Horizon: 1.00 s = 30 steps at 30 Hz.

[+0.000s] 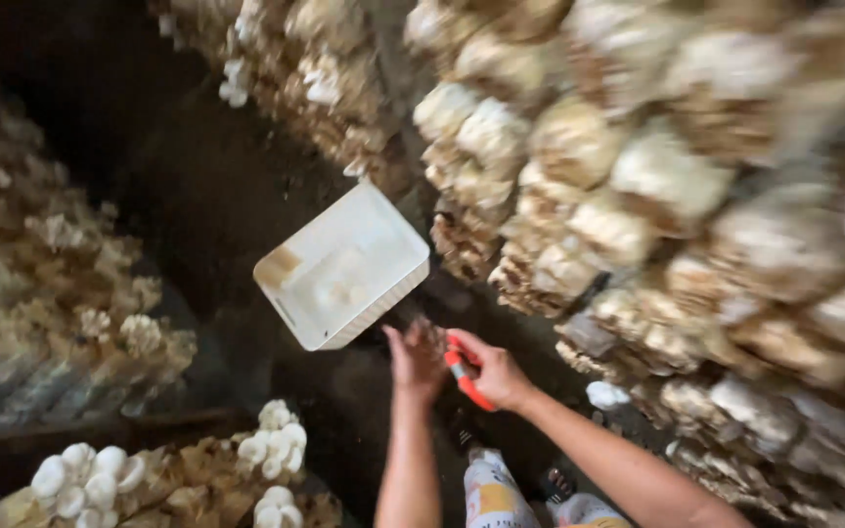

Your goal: Harvesting mushrooms from growing bags using scissors and placing them into a plastic basket.

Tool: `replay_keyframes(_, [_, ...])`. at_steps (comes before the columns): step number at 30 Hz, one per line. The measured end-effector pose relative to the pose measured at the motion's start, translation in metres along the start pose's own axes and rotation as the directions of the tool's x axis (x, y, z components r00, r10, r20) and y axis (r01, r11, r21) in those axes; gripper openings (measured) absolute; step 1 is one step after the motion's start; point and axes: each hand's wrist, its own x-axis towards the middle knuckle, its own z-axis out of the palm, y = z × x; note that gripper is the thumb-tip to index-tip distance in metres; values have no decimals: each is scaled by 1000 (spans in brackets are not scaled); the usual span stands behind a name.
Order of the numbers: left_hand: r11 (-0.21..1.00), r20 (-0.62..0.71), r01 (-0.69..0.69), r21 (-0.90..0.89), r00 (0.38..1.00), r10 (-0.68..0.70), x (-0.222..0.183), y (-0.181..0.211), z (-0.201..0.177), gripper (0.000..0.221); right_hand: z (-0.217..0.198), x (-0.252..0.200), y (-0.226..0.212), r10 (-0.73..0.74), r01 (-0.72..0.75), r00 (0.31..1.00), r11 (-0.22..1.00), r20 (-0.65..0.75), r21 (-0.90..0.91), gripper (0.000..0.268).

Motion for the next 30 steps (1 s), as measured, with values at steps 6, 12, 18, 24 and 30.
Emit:
replay_keyframes(6, [957, -111, -6, -289, 993, -27, -5, -89, 58, 34, -58, -89, -36, -125, 141, 983, 983, 135, -118, 63])
replay_keyframes(12, [796, -130, -251, 551, 916, 379, -170, -8, 293, 49, -147, -217, 37, -8, 9, 1000, 999, -21, 49, 76])
replay_keyframes(18, [619, 465, -485, 618, 860, 209, -294, -23, 480, 113, -192, -307, 74, 516, -472, 836, 849, -186, 236, 61])
replay_keyframes(24, [625, 388, -513, 588, 857, 338, -270, -52, 510, 100, -207, -343, 72, 505, -392, 812, 844, -293, 367, 48])
replay_keyframes(30, [784, 395, -544, 298, 818, 418, -239, -77, 488, 35, -220, -360, 79, 526, -398, 791, 831, -313, 388, 41])
